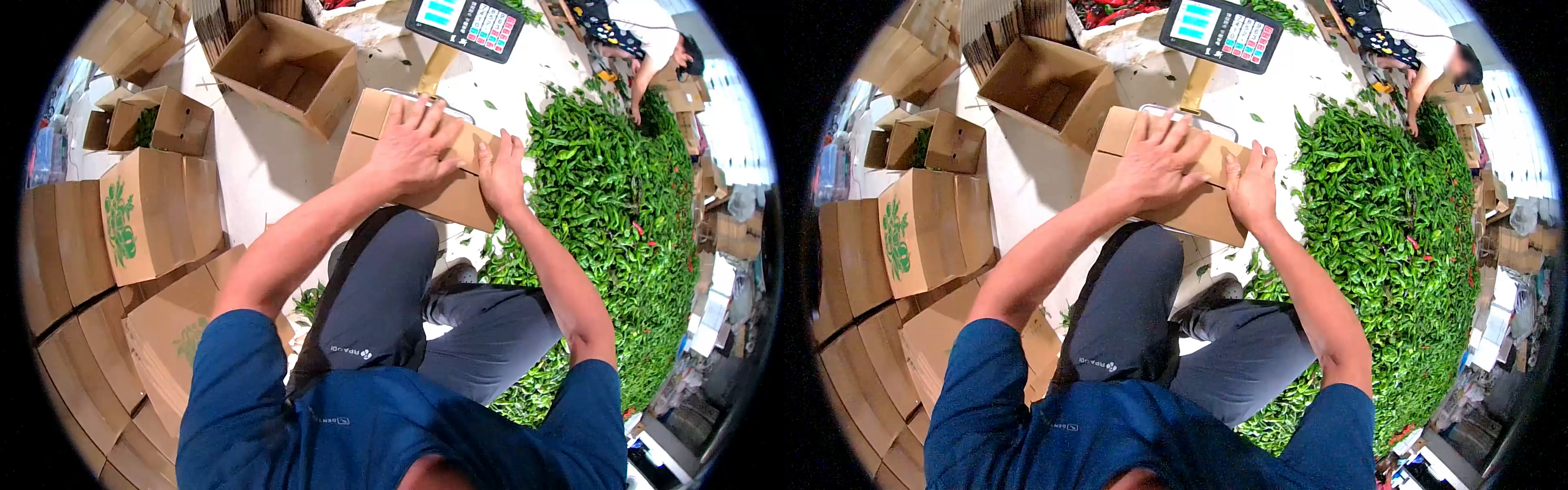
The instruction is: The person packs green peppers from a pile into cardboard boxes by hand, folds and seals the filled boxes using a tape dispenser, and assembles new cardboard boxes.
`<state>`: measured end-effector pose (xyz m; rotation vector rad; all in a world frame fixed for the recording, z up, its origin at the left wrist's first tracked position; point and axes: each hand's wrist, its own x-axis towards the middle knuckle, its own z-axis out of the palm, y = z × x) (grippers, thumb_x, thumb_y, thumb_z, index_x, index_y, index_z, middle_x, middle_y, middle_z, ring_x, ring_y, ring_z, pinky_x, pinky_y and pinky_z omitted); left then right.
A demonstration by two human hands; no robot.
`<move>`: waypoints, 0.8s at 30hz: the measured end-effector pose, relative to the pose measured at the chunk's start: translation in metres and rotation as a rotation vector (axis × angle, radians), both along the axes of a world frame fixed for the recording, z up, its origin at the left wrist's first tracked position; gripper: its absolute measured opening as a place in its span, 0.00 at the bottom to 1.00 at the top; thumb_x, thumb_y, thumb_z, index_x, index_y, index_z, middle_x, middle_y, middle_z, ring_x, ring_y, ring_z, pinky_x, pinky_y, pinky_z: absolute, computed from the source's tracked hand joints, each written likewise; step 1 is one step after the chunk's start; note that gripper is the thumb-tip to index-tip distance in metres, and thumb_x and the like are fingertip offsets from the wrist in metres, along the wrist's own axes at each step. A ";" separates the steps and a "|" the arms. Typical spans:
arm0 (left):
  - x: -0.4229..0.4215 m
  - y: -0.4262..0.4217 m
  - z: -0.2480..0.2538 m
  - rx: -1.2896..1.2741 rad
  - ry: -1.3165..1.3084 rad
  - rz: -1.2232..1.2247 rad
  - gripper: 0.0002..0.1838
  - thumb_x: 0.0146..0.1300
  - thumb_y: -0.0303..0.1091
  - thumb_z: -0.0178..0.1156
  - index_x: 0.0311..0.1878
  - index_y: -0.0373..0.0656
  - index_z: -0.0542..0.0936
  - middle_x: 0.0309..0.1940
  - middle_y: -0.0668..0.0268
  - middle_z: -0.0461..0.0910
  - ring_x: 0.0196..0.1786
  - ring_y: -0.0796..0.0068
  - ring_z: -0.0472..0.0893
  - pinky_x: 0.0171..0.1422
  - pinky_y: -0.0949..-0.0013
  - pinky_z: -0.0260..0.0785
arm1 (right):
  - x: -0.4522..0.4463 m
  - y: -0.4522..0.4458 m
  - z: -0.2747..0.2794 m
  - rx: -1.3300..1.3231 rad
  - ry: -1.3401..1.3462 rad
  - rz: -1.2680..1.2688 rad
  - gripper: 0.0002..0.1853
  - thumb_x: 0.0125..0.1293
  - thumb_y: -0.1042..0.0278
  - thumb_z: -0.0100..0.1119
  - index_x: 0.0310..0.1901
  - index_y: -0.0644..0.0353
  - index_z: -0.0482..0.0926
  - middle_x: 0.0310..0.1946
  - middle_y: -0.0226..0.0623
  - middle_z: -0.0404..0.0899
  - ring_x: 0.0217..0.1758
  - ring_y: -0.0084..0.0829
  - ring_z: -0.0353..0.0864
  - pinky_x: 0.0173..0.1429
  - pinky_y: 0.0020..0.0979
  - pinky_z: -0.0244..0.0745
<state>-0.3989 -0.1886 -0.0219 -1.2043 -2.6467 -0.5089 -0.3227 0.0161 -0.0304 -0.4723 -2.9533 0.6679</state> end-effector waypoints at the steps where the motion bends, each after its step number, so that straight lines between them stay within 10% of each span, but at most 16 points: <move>1: -0.001 0.007 0.001 0.008 -0.009 -0.014 0.33 0.70 0.61 0.52 0.71 0.52 0.70 0.72 0.48 0.67 0.75 0.42 0.63 0.77 0.32 0.43 | 0.000 -0.001 0.001 0.032 0.001 0.013 0.38 0.77 0.44 0.48 0.72 0.72 0.58 0.68 0.70 0.56 0.65 0.69 0.69 0.67 0.50 0.71; 11: -0.005 0.020 -0.005 -0.172 0.036 -0.035 0.40 0.72 0.67 0.43 0.76 0.47 0.65 0.67 0.43 0.69 0.73 0.46 0.66 0.78 0.34 0.45 | 0.007 0.018 -0.009 -0.023 0.172 0.183 0.33 0.77 0.54 0.51 0.70 0.75 0.59 0.64 0.73 0.61 0.68 0.68 0.67 0.74 0.50 0.64; 15: -0.005 0.022 -0.014 -0.136 0.116 -0.060 0.39 0.71 0.66 0.47 0.74 0.48 0.67 0.57 0.52 0.72 0.66 0.52 0.69 0.74 0.38 0.50 | 0.035 0.033 -0.041 -0.798 0.337 -0.464 0.27 0.78 0.51 0.47 0.55 0.76 0.72 0.50 0.60 0.79 0.53 0.45 0.83 0.55 0.45 0.80; 18: 0.000 0.029 0.014 -0.257 -0.026 -0.079 0.41 0.66 0.62 0.56 0.75 0.44 0.65 0.61 0.49 0.68 0.67 0.48 0.66 0.76 0.39 0.48 | 0.117 0.084 -0.179 -0.118 -0.349 0.065 0.11 0.62 0.66 0.55 0.37 0.63 0.84 0.43 0.54 0.85 0.40 0.49 0.84 0.46 0.43 0.81; 21: 0.004 0.036 0.022 -0.271 -0.067 -0.056 0.41 0.63 0.55 0.60 0.72 0.36 0.66 0.62 0.44 0.68 0.64 0.44 0.66 0.76 0.39 0.49 | 0.189 0.022 -0.204 -0.410 -0.697 0.432 0.17 0.57 0.60 0.64 0.43 0.65 0.83 0.45 0.54 0.84 0.50 0.50 0.85 0.52 0.46 0.80; 24: 0.013 0.039 0.030 -0.336 0.143 -0.162 0.34 0.64 0.47 0.60 0.68 0.35 0.70 0.57 0.42 0.71 0.63 0.42 0.68 0.72 0.42 0.56 | 0.218 -0.059 -0.230 -0.494 -0.891 0.289 0.23 0.55 0.54 0.69 0.43 0.66 0.82 0.44 0.54 0.84 0.51 0.50 0.85 0.52 0.47 0.80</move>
